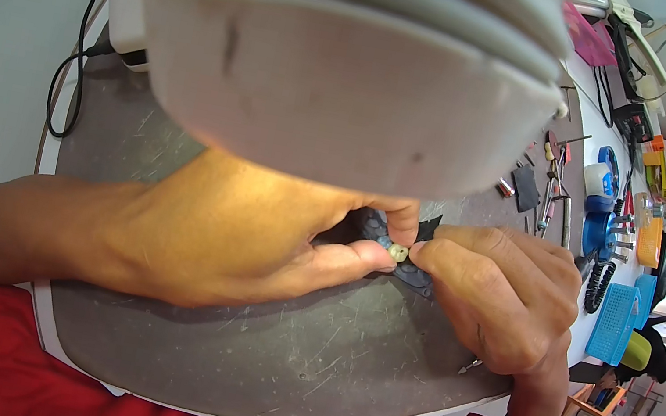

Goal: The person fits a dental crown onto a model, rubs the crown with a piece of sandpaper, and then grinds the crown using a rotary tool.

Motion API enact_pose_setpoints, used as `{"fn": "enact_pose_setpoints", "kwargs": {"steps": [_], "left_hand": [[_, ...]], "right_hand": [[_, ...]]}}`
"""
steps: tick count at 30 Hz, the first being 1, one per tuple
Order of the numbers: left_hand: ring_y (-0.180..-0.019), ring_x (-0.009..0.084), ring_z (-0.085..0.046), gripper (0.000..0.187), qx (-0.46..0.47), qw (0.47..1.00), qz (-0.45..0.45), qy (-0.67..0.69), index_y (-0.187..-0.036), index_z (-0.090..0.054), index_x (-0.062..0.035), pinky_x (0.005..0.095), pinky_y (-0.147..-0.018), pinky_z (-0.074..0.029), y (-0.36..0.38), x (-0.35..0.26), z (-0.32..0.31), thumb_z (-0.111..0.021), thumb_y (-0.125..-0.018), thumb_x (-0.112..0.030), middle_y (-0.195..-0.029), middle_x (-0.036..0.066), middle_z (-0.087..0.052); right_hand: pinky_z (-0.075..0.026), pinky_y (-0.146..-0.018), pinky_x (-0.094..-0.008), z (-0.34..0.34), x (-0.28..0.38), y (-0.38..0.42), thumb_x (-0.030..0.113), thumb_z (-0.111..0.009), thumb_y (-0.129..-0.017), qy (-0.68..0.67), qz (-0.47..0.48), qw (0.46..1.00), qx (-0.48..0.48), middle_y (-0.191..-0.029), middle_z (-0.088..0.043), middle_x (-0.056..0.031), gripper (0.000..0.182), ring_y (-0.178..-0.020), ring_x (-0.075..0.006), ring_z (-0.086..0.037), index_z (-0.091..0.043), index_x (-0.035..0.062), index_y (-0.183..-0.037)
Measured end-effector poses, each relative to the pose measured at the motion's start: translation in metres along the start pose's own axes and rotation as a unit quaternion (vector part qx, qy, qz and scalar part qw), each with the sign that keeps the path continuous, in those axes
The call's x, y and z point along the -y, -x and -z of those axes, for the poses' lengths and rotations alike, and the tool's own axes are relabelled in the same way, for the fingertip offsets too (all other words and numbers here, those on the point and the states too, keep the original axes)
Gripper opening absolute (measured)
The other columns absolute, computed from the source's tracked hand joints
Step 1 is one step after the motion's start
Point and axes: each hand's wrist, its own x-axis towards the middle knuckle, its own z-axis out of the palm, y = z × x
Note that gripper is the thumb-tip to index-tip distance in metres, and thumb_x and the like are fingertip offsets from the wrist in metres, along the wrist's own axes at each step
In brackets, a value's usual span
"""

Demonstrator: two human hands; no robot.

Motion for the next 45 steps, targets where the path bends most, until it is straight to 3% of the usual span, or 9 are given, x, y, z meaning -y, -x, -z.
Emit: {"fn": "enact_pose_setpoints", "kwargs": {"steps": [13, 15, 16, 18, 34, 45], "left_hand": [[-0.073, 0.0248, -0.061, 0.016, 0.005, 1.000, 0.009, -0.016, -0.103, -0.065, -0.0078, 0.0394, -0.068, -0.047, -0.002, -0.006, 0.003, -0.073, -0.091, -0.016, -0.085, 0.008, -0.062], [-0.115, 0.0329, -0.063, 0.023, 0.020, 0.998, 0.064, 0.008, -0.093, -0.073, -0.0030, 0.0407, -0.095, -0.051, -0.006, -0.013, 0.007, -0.084, -0.072, -0.003, -0.125, 0.021, -0.062], [-0.115, 0.0329, -0.063, 0.023, 0.020, 0.998, 0.063, 0.008, -0.093, -0.073, -0.0030, 0.0407, -0.095, -0.051, -0.005, -0.011, 0.006, -0.084, -0.072, -0.003, -0.125, 0.021, -0.062], [-0.070, 0.0254, -0.060, 0.015, 0.000, 1.000, -0.003, -0.023, -0.102, -0.066, -0.0088, 0.0400, -0.066, -0.047, -0.002, -0.005, 0.002, -0.073, -0.093, -0.018, -0.083, 0.008, -0.062], [-0.072, 0.0230, -0.063, 0.015, 0.017, 1.000, 0.008, -0.013, -0.102, -0.067, -0.0081, 0.0375, -0.066, -0.049, -0.003, -0.005, 0.004, -0.074, -0.092, -0.017, -0.093, 0.009, -0.065], [-0.073, 0.0214, -0.065, 0.016, 0.022, 1.000, 0.016, -0.012, -0.102, -0.067, -0.0076, 0.0357, -0.066, -0.050, -0.003, -0.006, 0.005, -0.074, -0.091, -0.016, -0.099, 0.010, -0.067]], "right_hand": [[-0.052, -0.052, -0.0282, -0.001, 0.002, 0.002, 0.009, -0.073, -0.072, -0.012, -0.011, 1.000, -0.008, -0.082, -0.069, -0.0069, 0.021, -0.061, -0.0178, -0.067, -0.071, 0.0020, -0.092], [-0.053, -0.053, -0.0289, 0.000, 0.003, 0.002, 0.008, -0.073, -0.073, -0.014, -0.012, 1.000, -0.004, -0.082, -0.069, -0.0074, 0.022, -0.062, -0.0187, -0.068, -0.071, 0.0013, -0.094], [-0.053, -0.053, -0.0289, 0.000, 0.003, 0.002, 0.008, -0.073, -0.073, -0.013, -0.013, 1.000, -0.004, -0.082, -0.069, -0.0074, 0.022, -0.062, -0.0187, -0.068, -0.071, 0.0013, -0.094], [-0.053, -0.053, -0.0290, 0.001, 0.003, 0.002, 0.008, -0.073, -0.073, -0.019, -0.016, 1.000, 0.002, -0.083, -0.069, -0.0077, 0.024, -0.063, -0.0190, -0.068, -0.070, 0.0009, -0.096], [-0.051, -0.052, -0.0276, 0.000, 0.004, 0.004, 0.007, -0.074, -0.075, 0.002, -0.017, 1.000, -0.003, -0.082, -0.070, -0.0063, 0.023, -0.062, -0.0168, -0.067, -0.071, 0.0013, -0.097], [-0.054, -0.054, -0.0299, 0.002, 0.004, 0.004, 0.005, -0.077, -0.072, -0.012, -0.024, 1.000, 0.005, -0.082, -0.069, -0.0083, 0.028, -0.065, -0.0195, -0.069, -0.070, -0.0002, -0.099]]}}
